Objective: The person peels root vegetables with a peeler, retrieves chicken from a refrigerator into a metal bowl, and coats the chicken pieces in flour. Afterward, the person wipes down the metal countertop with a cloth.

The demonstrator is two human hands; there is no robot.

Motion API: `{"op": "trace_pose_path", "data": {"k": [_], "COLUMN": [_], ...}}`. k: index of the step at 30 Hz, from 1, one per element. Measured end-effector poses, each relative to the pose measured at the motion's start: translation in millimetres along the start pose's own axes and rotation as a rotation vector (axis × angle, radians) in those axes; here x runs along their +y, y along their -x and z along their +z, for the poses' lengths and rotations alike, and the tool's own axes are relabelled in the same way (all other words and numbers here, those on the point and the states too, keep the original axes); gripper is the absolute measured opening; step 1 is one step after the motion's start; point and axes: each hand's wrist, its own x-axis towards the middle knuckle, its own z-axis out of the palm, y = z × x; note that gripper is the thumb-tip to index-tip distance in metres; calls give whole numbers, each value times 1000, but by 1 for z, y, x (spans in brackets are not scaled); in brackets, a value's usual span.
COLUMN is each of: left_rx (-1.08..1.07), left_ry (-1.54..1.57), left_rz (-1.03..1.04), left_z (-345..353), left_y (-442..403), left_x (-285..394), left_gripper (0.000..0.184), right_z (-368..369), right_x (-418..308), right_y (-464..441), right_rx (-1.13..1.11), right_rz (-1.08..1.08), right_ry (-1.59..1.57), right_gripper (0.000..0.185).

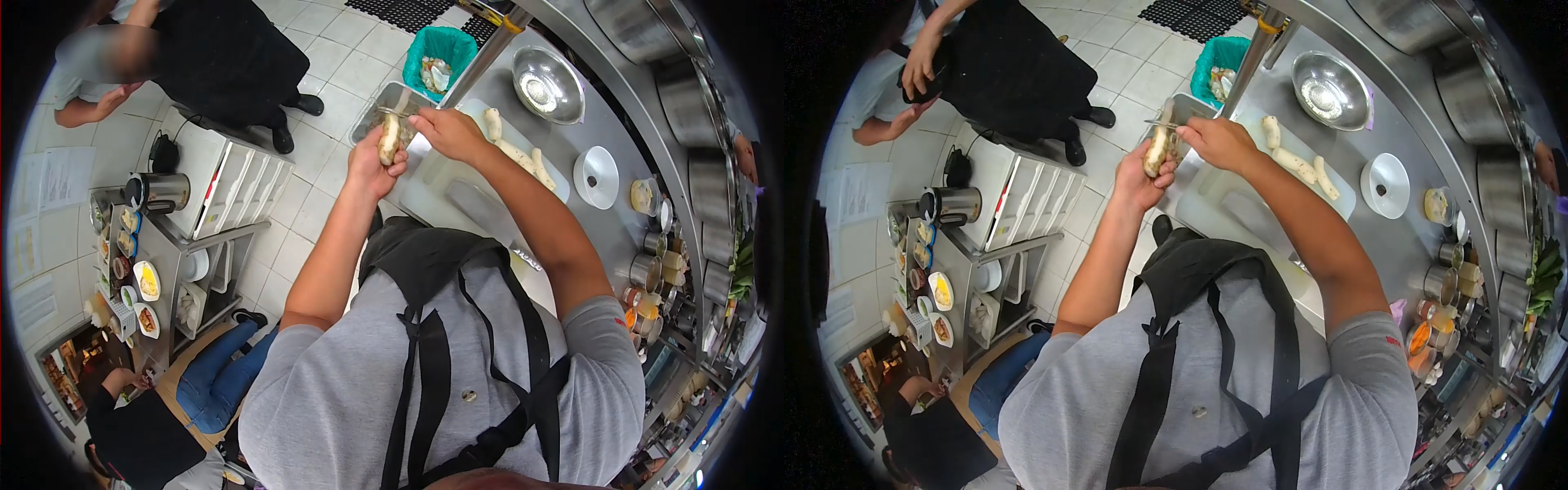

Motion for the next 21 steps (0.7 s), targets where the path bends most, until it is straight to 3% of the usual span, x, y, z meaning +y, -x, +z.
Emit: {"op": "trace_pose_path", "data": {"k": [5,7,9,11,13,17,21], "left_rx": [-86,-49,66,114,321,238,165], "left_ry": [-37,18,-35,-80,-304,-351,-322], "left_rz": [9,31,54,91,234,460,277], "left_z": [-2,-15,-24,-19,4,3,5], "left_y": [25,18,6,2,6,-35,-10], "left_x": [1,4,1,-3,-12,-47,-25], "left_gripper": [38,42,41,38,35,32,37], "right_z": [34,58,38,27,24,38,36], "right_x": [59,86,63,38,8,-33,-18], "right_y": [-18,-17,-4,6,14,22,17], "right_rx": [55,90,-109,-136,-144,-121,-107], "right_rz": [161,170,483,532,495,406,388], "right_ry": [-82,-362,-674,-1019,-1045,-1072,-1137], "right_gripper": [54,59,55,53,52,32,27]}}
